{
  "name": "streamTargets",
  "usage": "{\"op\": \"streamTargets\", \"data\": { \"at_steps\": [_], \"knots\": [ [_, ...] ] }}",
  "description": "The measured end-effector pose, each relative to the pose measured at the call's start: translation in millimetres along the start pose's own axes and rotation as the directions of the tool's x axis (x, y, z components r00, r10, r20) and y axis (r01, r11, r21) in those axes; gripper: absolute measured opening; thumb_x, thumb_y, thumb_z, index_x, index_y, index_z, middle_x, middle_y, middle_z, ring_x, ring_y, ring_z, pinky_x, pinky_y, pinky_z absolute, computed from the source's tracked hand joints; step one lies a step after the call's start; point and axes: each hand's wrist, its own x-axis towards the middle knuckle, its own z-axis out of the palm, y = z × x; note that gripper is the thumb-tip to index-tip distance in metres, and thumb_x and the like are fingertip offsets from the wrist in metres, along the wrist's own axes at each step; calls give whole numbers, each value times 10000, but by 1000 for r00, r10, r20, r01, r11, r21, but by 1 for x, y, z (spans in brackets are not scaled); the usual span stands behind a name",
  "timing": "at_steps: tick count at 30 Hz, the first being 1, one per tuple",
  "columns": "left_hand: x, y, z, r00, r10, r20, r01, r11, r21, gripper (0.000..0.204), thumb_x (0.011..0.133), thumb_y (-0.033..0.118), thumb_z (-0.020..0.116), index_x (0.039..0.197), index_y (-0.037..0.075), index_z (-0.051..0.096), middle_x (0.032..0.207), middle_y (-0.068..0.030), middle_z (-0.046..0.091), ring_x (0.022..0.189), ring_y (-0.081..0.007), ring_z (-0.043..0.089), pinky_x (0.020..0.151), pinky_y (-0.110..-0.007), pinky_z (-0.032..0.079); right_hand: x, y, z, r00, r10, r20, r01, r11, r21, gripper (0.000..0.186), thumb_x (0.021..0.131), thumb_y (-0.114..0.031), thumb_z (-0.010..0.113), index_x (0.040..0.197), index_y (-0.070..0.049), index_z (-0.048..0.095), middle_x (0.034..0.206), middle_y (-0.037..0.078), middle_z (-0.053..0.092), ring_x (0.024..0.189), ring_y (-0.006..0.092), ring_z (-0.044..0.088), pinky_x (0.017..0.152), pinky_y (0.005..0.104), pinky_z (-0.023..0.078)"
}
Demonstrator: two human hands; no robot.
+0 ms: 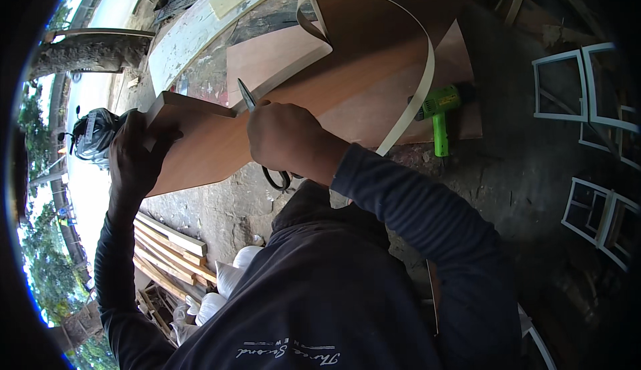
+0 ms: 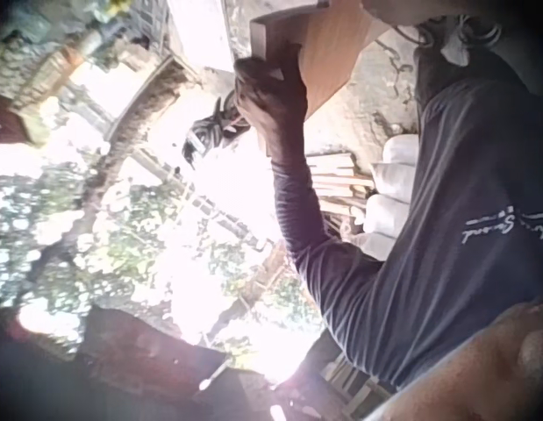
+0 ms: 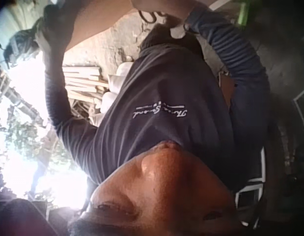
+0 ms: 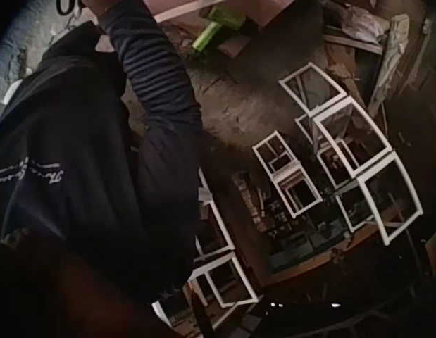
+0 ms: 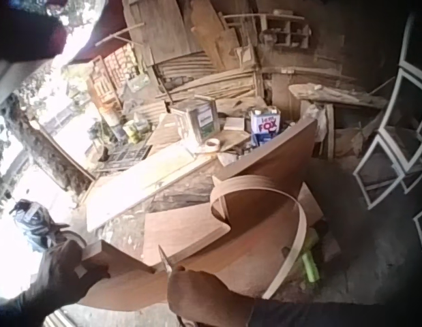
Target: Applying edge banding to a wooden furniture component using a heat gun and scissors.
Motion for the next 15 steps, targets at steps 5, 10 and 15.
{"op": "streamTargets", "data": {
  "at_steps": [5, 10, 15],
  "knots": [
    [-13, 12, -3, 999, 8, -36, -9, 999, -36, 453, 816, 321, 876, 884, 43, 525, 728, -143, 564, 633, -356, 603, 582, -455, 472, 4, -16, 10, 996, 32, 89, -34, 999, 22, 288, 865, -140, 656, 914, 134, 578, 712, 281, 683, 644, 399, 731, 590, 445, 605],
    [-11, 20, -4, 997, 45, -56, -47, 999, -27, 432, 819, 295, 873, 872, 45, 524, 728, -118, 548, 621, -316, 583, 579, -435, 460, 8, -30, 21, 962, 192, 194, -221, 966, 138, 315, 866, -116, 633, 967, 165, 536, 700, 297, 670, 642, 407, 729, 598, 448, 609],
    [-11, 22, -8, 997, 72, -16, -73, 995, -68, 421, 816, 250, 879, 870, 45, 514, 718, -86, 528, 612, -263, 567, 583, -412, 459, 9, -37, 4, 936, 175, 306, -189, 982, 14, 317, 878, -34, 575, 1075, 213, 550, 819, 299, 717, 756, 411, 762, 621, 446, 629]
  ]
}}
